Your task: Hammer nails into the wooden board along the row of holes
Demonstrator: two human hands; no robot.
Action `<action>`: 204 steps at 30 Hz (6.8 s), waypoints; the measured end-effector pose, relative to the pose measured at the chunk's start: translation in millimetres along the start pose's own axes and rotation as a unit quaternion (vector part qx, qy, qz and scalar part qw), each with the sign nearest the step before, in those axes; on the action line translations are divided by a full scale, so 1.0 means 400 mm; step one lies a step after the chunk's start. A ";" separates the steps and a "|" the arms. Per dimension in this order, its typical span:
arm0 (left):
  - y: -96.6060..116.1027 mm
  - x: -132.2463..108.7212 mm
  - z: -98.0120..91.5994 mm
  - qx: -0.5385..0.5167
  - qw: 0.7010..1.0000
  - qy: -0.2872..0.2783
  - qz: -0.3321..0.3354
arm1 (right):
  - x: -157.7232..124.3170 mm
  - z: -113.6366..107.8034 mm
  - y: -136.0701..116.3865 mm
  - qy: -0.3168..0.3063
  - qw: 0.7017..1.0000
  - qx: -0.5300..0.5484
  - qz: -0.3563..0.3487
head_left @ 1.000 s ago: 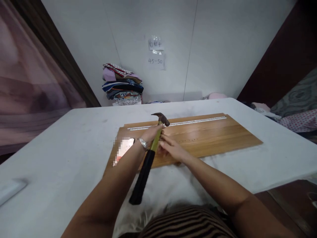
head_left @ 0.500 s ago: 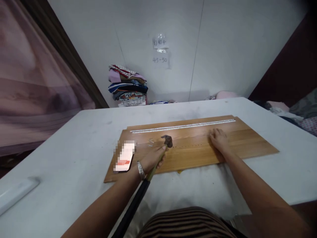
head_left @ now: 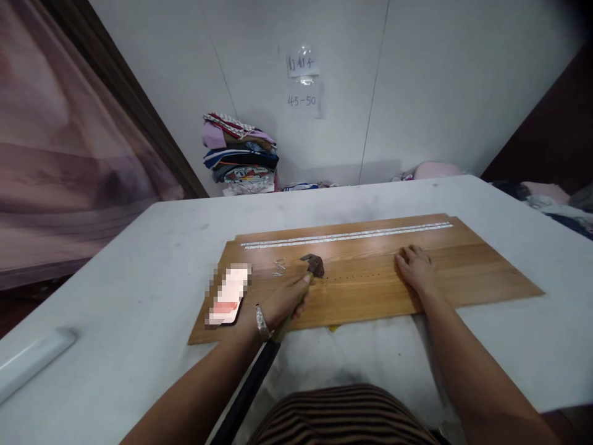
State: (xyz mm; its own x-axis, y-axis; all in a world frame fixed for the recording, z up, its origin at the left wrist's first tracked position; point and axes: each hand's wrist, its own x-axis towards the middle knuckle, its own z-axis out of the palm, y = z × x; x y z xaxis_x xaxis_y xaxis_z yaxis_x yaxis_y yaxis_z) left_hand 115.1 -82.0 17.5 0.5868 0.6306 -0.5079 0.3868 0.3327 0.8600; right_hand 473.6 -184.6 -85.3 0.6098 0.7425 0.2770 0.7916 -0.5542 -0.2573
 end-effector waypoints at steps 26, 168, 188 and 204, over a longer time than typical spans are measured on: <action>-0.025 0.005 -0.008 0.009 1.000 0.016 0.005 | -0.003 0.002 0.009 0.003 1.000 0.022 -0.003; -0.015 0.002 -0.002 -0.018 1.000 0.016 -0.016 | -0.006 0.001 0.011 0.006 1.000 0.026 -0.006; -0.005 -0.005 -0.007 -0.018 1.000 0.015 -0.013 | -0.003 0.008 0.017 -0.001 1.000 0.022 -0.003; -0.007 -0.001 0.000 -0.016 1.000 0.015 -0.021 | -0.003 0.005 0.015 -0.006 1.000 0.015 0.000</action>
State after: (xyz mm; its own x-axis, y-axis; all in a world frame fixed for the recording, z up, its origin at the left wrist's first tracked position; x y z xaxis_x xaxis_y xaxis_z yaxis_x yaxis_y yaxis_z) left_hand 114.0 -83.1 15.4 0.5488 0.6356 -0.5430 0.3880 0.3817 0.8389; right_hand 477.4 -188.0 -89.1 0.6089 0.7474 0.2658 0.7903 -0.5424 -0.2851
